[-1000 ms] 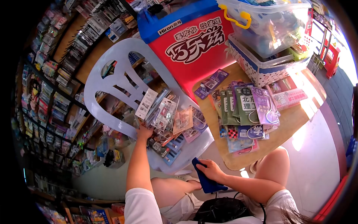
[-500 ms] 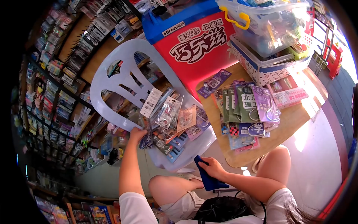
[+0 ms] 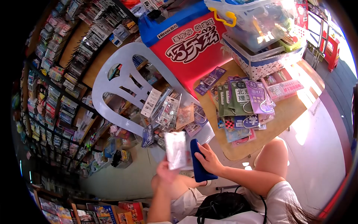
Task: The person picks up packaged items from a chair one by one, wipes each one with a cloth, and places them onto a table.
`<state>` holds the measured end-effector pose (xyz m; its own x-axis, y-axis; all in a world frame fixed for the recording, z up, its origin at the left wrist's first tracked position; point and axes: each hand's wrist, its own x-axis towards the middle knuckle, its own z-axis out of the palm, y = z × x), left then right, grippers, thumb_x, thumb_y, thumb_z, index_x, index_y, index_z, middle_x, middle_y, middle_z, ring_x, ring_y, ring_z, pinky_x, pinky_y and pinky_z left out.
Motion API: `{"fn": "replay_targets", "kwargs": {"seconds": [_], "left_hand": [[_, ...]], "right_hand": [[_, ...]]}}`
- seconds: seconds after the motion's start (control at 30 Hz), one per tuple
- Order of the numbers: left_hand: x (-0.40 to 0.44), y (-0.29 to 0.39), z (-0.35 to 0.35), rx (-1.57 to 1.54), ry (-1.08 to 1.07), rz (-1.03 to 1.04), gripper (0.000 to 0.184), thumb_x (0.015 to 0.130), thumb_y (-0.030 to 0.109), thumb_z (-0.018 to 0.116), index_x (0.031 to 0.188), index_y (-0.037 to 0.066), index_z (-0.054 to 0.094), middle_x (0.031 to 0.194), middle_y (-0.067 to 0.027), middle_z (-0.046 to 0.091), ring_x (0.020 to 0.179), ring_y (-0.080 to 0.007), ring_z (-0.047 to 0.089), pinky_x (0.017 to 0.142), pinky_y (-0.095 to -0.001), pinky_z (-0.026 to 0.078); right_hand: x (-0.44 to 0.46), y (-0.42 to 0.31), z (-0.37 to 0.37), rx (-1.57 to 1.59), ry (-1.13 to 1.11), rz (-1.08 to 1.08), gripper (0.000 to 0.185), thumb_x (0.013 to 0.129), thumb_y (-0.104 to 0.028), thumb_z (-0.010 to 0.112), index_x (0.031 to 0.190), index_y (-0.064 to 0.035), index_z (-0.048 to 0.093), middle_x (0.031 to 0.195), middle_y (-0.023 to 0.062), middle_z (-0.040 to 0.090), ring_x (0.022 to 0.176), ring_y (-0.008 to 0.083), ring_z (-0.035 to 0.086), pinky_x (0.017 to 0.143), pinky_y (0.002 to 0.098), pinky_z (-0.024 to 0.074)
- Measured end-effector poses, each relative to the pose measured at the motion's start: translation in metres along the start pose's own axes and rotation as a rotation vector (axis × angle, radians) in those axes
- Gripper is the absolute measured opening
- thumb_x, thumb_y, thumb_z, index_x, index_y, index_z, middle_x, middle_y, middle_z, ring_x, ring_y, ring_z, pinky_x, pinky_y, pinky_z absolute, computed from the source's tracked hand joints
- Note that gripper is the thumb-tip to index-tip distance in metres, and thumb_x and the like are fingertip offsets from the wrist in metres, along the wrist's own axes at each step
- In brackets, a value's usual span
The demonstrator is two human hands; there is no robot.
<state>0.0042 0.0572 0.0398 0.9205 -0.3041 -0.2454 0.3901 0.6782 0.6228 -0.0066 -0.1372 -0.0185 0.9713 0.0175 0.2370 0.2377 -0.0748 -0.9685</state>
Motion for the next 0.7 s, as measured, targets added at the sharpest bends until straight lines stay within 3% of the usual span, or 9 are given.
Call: {"fn": "replay_targets", "kwargs": {"seconds": [0.07,0.1,0.17,0.3,0.37,0.4,0.53,0.63,0.7], "left_hand": [[-0.009,-0.061,-0.001,-0.098,0.091,0.031,0.054,0.077,0.009,0.04,0.131,0.006,0.04,0.129,-0.0134,0.046,0.119,-0.0252,0.045,0.103,-0.0401,0.033],[-0.006,-0.084,0.009,0.113,0.184,0.159,0.049,0.088,0.022,0.038,0.133,0.005,0.038,0.13,-0.0119,0.047,0.12,-0.0257,0.045,0.104,-0.0367,0.031],[0.001,-0.084,0.035,0.195,0.196,0.161,0.053,0.094,0.039,0.032,0.134,0.004,0.036,0.13,-0.0108,0.046,0.119,-0.0259,0.045,0.101,-0.0365,0.035],[0.012,-0.067,0.037,0.248,0.206,0.195,0.079,0.086,0.068,0.026,0.139,0.01,0.029,0.133,-0.0173,0.042,0.12,-0.0286,0.044,0.093,-0.0503,0.04],[0.011,-0.066,0.028,0.183,-0.135,0.011,0.081,0.086,0.069,0.024,0.14,0.008,0.027,0.136,-0.0189,0.037,0.124,-0.0295,0.04,0.098,-0.0465,0.037],[0.007,-0.076,0.033,0.209,0.002,0.017,0.082,0.086,0.069,0.021,0.14,0.007,0.026,0.139,-0.0207,0.033,0.126,-0.0303,0.038,0.103,-0.0418,0.033],[-0.016,-0.096,0.027,0.388,0.134,-0.044,0.05,0.095,0.017,0.043,0.139,0.006,0.024,0.134,-0.0112,0.039,0.123,-0.0246,0.04,0.102,-0.0369,0.034],[-0.031,-0.093,0.02,0.4,0.085,-0.058,0.048,0.094,0.012,0.042,0.138,0.005,0.025,0.133,-0.0127,0.041,0.121,-0.0262,0.043,0.101,-0.0422,0.035],[-0.043,-0.083,0.015,0.285,0.055,-0.078,0.046,0.094,0.01,0.042,0.137,0.004,0.028,0.132,-0.0132,0.043,0.122,-0.0285,0.043,0.101,-0.0442,0.035]], "right_hand": [[-0.004,-0.011,0.001,-0.076,-0.017,-0.009,0.044,0.088,-0.02,0.051,0.127,-0.0005,0.043,0.103,0.0196,0.043,0.089,0.0353,0.051,0.078,0.0375,0.0439],[-0.01,-0.02,-0.001,-0.117,-0.037,-0.045,0.044,0.086,-0.018,0.054,0.126,-0.0014,0.045,0.101,0.0202,0.044,0.09,0.0374,0.05,0.077,0.0394,0.044],[-0.022,-0.016,0.002,-0.199,-0.081,-0.193,0.045,0.084,-0.017,0.057,0.124,-0.0018,0.046,0.099,0.0204,0.044,0.089,0.037,0.05,0.077,0.04,0.0442],[-0.039,-0.025,0.005,-0.16,-0.189,-0.412,0.046,0.08,-0.02,0.063,0.121,-0.0034,0.051,0.096,0.0173,0.047,0.083,0.0345,0.051,0.074,0.038,0.0454],[-0.028,-0.021,0.0,-0.259,-0.176,-0.358,0.041,0.079,-0.022,0.064,0.118,-0.0099,0.055,0.095,0.0151,0.048,0.084,0.0325,0.052,0.074,0.0384,0.0452],[-0.023,-0.023,-0.005,-0.269,-0.117,-0.318,0.04,0.079,-0.022,0.064,0.117,-0.0112,0.057,0.094,0.0149,0.048,0.084,0.0325,0.052,0.074,0.0385,0.0451],[-0.001,-0.021,-0.018,-0.234,0.139,-0.136,0.036,0.08,-0.022,0.062,0.114,-0.009,0.059,0.093,0.0181,0.049,0.083,0.0345,0.053,0.073,0.0395,0.0447],[0.015,0.008,-0.013,-0.093,0.238,0.055,0.028,0.081,-0.02,0.06,0.099,0.0007,0.064,0.077,0.0235,0.058,0.073,0.0349,0.056,0.07,0.0387,0.0448],[0.016,0.02,-0.013,0.14,0.049,0.35,0.028,0.082,-0.023,0.058,0.097,0.0005,0.065,0.089,0.0249,0.057,0.087,0.0346,0.056,0.079,0.0363,0.0441]]}}
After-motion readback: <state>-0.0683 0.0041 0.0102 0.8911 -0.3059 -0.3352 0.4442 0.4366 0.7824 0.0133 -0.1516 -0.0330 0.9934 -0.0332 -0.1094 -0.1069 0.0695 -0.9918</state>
